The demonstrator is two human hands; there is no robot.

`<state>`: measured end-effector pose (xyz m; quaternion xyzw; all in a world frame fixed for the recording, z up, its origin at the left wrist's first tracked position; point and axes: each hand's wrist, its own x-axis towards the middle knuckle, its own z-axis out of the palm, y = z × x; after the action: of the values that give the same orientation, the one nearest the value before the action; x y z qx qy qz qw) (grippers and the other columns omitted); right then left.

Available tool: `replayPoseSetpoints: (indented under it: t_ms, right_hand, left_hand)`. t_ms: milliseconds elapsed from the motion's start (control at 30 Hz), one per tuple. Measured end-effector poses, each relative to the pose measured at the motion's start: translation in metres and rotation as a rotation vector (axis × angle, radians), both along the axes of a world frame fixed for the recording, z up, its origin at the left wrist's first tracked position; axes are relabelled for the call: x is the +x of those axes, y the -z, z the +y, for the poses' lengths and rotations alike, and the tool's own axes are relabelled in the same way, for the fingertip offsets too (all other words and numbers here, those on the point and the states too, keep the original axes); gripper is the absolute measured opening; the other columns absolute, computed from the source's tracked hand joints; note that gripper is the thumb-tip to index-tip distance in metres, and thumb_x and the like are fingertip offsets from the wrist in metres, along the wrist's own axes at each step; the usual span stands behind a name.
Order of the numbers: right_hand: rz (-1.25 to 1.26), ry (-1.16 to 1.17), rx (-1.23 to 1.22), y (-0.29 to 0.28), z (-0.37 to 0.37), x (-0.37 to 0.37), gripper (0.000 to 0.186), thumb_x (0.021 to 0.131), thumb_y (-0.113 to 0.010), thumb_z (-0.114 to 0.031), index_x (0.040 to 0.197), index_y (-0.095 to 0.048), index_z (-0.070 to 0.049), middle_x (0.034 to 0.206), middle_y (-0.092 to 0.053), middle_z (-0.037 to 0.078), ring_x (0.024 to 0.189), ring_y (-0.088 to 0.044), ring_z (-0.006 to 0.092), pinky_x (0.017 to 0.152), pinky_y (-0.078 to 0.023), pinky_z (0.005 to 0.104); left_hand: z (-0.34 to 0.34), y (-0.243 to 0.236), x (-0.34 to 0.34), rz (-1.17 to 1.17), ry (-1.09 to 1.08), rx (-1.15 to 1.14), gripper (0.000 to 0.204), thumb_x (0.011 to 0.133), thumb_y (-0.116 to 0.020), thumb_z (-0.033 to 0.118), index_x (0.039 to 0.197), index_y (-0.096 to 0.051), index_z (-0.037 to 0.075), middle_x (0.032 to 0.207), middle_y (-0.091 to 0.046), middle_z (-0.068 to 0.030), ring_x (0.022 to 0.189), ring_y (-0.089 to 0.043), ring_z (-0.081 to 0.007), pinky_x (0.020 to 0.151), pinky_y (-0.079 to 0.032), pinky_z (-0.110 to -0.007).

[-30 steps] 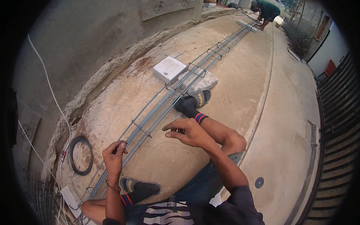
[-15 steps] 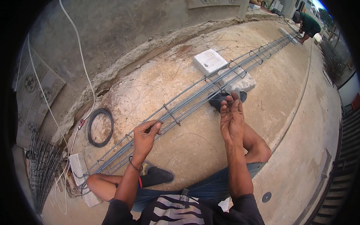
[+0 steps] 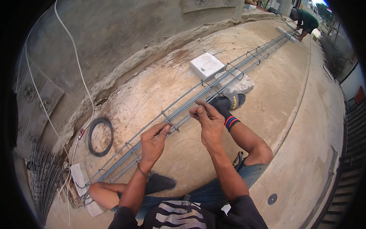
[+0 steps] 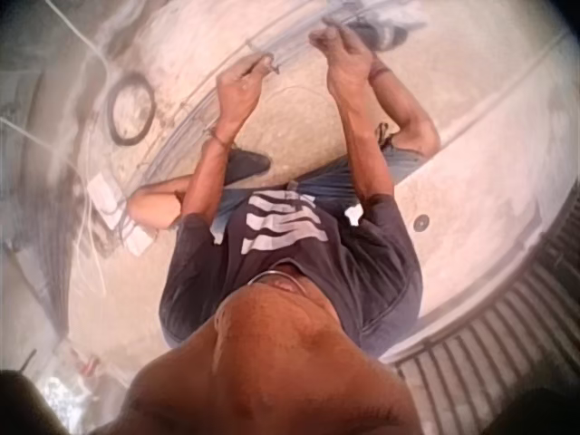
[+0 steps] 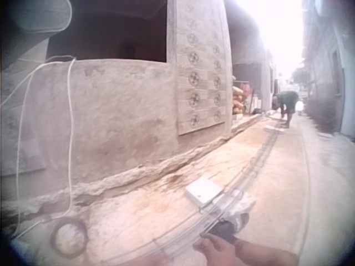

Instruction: The person uses thin wire to tie and secure steel reinforcement bars together while sitting on a concrete floor.

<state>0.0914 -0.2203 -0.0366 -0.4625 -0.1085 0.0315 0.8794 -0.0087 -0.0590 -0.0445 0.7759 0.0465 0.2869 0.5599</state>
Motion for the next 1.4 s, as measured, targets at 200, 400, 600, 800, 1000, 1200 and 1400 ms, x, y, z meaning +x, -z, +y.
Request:
replayPoseSetpoints:
  t_ms: [200, 400, 600, 800, 1000, 1200, 1400]
  right_hand:
    - [0.128, -0.053, 0.089, -0.010, 0.010, -0.014, 0.043, 0.100, -0.061, -0.021, 0.135, -0.053, 0.004, 0.125, -0.064, 0.016, 0.102, -0.067, 0.0216, 0.089, -0.057, 0.0350]
    - [0.024, -0.059, -0.060, -0.011, 0.015, -0.025, 0.053, 0.102, -0.059, -0.015, 0.146, -0.038, 0.006, 0.132, -0.059, 0.022, 0.113, -0.065, 0.0281, 0.094, -0.057, 0.0362]
    - [0.083, -0.042, -0.055, -0.015, 0.021, -0.030, 0.050, 0.102, -0.058, -0.011, 0.144, -0.039, 0.008, 0.132, -0.059, 0.024, 0.109, -0.067, 0.0269, 0.091, -0.058, 0.0354]
    - [-0.003, -0.228, -0.110, -0.011, 0.021, -0.033, 0.048, 0.101, -0.061, -0.017, 0.139, -0.047, 0.007, 0.129, -0.062, 0.022, 0.106, -0.069, 0.0250, 0.093, -0.057, 0.0361]
    - [-0.579, 0.219, -0.687, -0.020, 0.012, -0.030, 0.041, 0.094, -0.068, -0.010, 0.133, -0.058, -0.002, 0.117, -0.069, 0.012, 0.109, -0.066, 0.0254, 0.090, -0.056, 0.0363]
    - [-1.344, -0.012, -1.068, -0.035, -0.028, -0.010, 0.040, 0.073, -0.067, 0.001, 0.112, -0.068, -0.007, 0.093, -0.063, 0.004, 0.088, -0.063, 0.0221, 0.086, -0.050, 0.0377]
    - [-1.252, 0.115, -1.235, -0.060, -0.050, 0.002, 0.037, 0.073, -0.064, 0.007, 0.107, -0.068, -0.006, 0.081, -0.063, 0.005, 0.071, -0.061, 0.0215, 0.068, -0.049, 0.0336]
  left_hand:
    - [-0.011, -0.014, -0.005, 0.011, -0.033, 0.054, 0.015, 0.092, -0.072, 0.011, 0.104, -0.075, 0.002, 0.078, -0.070, -0.0121, 0.067, -0.066, -0.0167, 0.059, -0.049, -0.028]
    - [-0.014, -0.009, -0.007, -0.027, -0.020, 0.311, 0.016, 0.089, -0.072, 0.006, 0.105, -0.074, 0.003, 0.073, -0.065, -0.0141, 0.064, -0.064, -0.0247, 0.058, -0.048, -0.034]
    - [-0.023, -0.012, -0.008, -0.026, -0.045, 0.198, 0.018, 0.089, -0.071, 0.005, 0.106, -0.073, 0.002, 0.076, -0.067, -0.0144, 0.068, -0.065, -0.0271, 0.061, -0.049, -0.035]
    - [-0.021, -0.008, -0.010, -0.057, -0.044, 0.204, 0.015, 0.090, -0.070, 0.004, 0.104, -0.073, 0.001, 0.077, -0.067, -0.0140, 0.067, -0.065, -0.0238, 0.059, -0.049, -0.034]
    - [-0.008, -0.020, -0.012, 0.014, 0.033, 0.174, 0.015, 0.090, -0.070, 0.004, 0.104, -0.073, -0.001, 0.074, -0.066, -0.0135, 0.064, -0.064, -0.0197, 0.058, -0.048, -0.031]
    - [0.010, -0.034, -0.012, 0.201, 0.276, 0.011, 0.014, 0.092, -0.070, 0.008, 0.101, -0.074, -0.002, 0.074, -0.070, -0.0090, 0.066, -0.062, -0.0118, 0.060, -0.048, -0.027]
    - [0.036, -0.050, -0.013, 0.201, 0.281, 0.006, 0.015, 0.089, -0.074, 0.009, 0.098, -0.076, -0.002, 0.076, -0.072, -0.0100, 0.067, -0.064, -0.0112, 0.059, -0.049, -0.028]
